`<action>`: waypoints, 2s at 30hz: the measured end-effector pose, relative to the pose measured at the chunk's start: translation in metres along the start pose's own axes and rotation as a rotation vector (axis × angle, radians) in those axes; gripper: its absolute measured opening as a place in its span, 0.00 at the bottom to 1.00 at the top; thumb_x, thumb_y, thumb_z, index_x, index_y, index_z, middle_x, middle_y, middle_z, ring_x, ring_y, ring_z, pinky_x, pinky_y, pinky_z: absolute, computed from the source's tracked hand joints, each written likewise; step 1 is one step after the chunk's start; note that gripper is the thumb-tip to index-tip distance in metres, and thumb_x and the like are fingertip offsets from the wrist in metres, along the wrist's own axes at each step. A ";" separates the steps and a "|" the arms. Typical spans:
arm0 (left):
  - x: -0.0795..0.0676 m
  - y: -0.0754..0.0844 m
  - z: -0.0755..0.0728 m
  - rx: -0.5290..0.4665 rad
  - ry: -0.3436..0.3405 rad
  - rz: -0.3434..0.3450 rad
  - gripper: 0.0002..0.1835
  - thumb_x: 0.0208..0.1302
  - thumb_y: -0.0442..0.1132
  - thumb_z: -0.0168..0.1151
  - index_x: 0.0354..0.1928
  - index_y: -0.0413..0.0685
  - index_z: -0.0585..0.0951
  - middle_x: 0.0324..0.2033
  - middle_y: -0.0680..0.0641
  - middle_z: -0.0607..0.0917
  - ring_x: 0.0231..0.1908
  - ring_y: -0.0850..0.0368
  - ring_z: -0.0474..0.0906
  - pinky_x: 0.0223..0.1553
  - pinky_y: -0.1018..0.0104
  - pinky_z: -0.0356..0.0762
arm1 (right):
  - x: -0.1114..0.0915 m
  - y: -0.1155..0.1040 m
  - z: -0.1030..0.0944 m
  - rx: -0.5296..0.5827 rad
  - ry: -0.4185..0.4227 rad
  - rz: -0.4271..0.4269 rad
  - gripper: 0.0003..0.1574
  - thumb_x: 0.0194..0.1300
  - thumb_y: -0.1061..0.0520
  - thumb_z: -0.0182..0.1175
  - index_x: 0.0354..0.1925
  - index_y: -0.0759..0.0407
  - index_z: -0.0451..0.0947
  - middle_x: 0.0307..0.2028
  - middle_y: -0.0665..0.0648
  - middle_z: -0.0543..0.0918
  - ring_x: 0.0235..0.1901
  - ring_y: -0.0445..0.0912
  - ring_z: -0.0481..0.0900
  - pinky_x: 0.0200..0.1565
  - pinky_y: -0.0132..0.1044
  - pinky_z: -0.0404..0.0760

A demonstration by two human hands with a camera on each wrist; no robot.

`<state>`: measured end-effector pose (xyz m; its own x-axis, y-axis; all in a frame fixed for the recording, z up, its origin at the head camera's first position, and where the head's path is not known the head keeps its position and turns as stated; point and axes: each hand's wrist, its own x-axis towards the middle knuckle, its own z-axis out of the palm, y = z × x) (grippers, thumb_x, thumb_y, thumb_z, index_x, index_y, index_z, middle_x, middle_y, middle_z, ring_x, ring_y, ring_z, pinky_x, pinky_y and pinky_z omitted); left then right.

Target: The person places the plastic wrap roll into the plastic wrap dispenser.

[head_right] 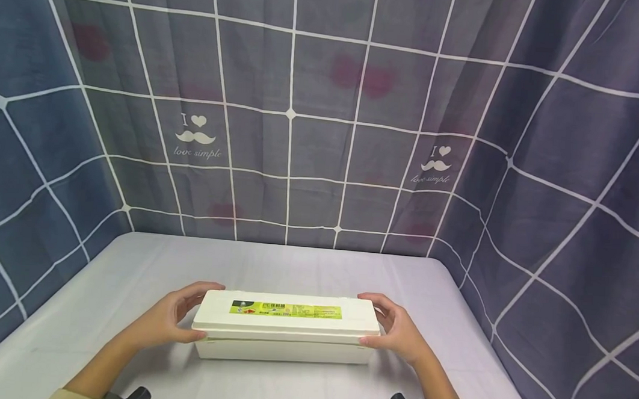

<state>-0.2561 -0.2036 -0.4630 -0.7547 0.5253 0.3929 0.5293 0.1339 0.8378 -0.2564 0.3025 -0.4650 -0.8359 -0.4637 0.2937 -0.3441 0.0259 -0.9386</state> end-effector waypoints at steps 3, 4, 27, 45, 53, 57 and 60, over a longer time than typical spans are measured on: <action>-0.001 0.000 0.001 0.006 -0.001 -0.017 0.41 0.52 0.33 0.80 0.69 0.46 0.73 0.64 0.42 0.78 0.65 0.66 0.73 0.68 0.83 0.64 | -0.001 0.003 0.000 0.005 -0.003 -0.011 0.53 0.48 0.75 0.73 0.70 0.79 0.60 0.63 0.60 0.77 0.58 0.40 0.79 0.57 0.28 0.81; -0.001 -0.001 0.001 0.005 -0.002 -0.024 0.41 0.52 0.33 0.80 0.69 0.46 0.73 0.64 0.42 0.78 0.65 0.66 0.73 0.68 0.83 0.64 | -0.001 0.004 0.000 0.010 -0.005 -0.010 0.53 0.48 0.75 0.73 0.70 0.79 0.60 0.63 0.60 0.77 0.58 0.39 0.79 0.57 0.28 0.81; -0.005 0.000 0.003 0.014 -0.024 -0.106 0.41 0.52 0.35 0.80 0.69 0.46 0.72 0.65 0.46 0.78 0.66 0.68 0.72 0.68 0.83 0.62 | -0.002 0.016 0.000 0.046 -0.040 0.028 0.53 0.52 0.73 0.72 0.71 0.77 0.58 0.63 0.56 0.77 0.57 0.39 0.80 0.54 0.32 0.85; -0.003 -0.002 0.001 0.023 -0.064 -0.149 0.40 0.53 0.38 0.80 0.68 0.49 0.73 0.64 0.48 0.79 0.65 0.67 0.72 0.67 0.82 0.62 | -0.006 0.016 0.003 0.036 -0.004 0.082 0.53 0.53 0.69 0.73 0.71 0.79 0.57 0.63 0.51 0.78 0.59 0.37 0.79 0.57 0.29 0.83; -0.003 -0.005 -0.001 0.006 -0.079 -0.149 0.39 0.55 0.37 0.79 0.69 0.48 0.72 0.64 0.47 0.78 0.65 0.68 0.72 0.67 0.82 0.64 | -0.007 0.017 0.002 0.030 0.001 0.101 0.51 0.54 0.68 0.73 0.71 0.77 0.60 0.63 0.52 0.79 0.58 0.38 0.80 0.56 0.31 0.84; -0.004 -0.007 -0.001 -0.021 -0.082 -0.137 0.39 0.56 0.36 0.78 0.69 0.46 0.71 0.64 0.45 0.78 0.65 0.67 0.72 0.67 0.82 0.64 | -0.007 0.019 0.001 0.049 -0.001 0.111 0.52 0.54 0.68 0.73 0.71 0.75 0.59 0.64 0.52 0.78 0.60 0.39 0.79 0.57 0.31 0.83; -0.005 -0.008 -0.001 -0.058 -0.084 -0.134 0.39 0.56 0.34 0.77 0.69 0.44 0.70 0.65 0.42 0.77 0.65 0.68 0.73 0.67 0.83 0.65 | -0.008 0.020 0.000 0.057 -0.018 0.109 0.53 0.54 0.68 0.74 0.72 0.75 0.58 0.64 0.53 0.77 0.61 0.39 0.78 0.59 0.31 0.82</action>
<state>-0.2571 -0.2078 -0.4717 -0.7805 0.5750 0.2454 0.4013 0.1597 0.9019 -0.2569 0.3069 -0.4859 -0.8591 -0.4766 0.1866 -0.2264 0.0269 -0.9737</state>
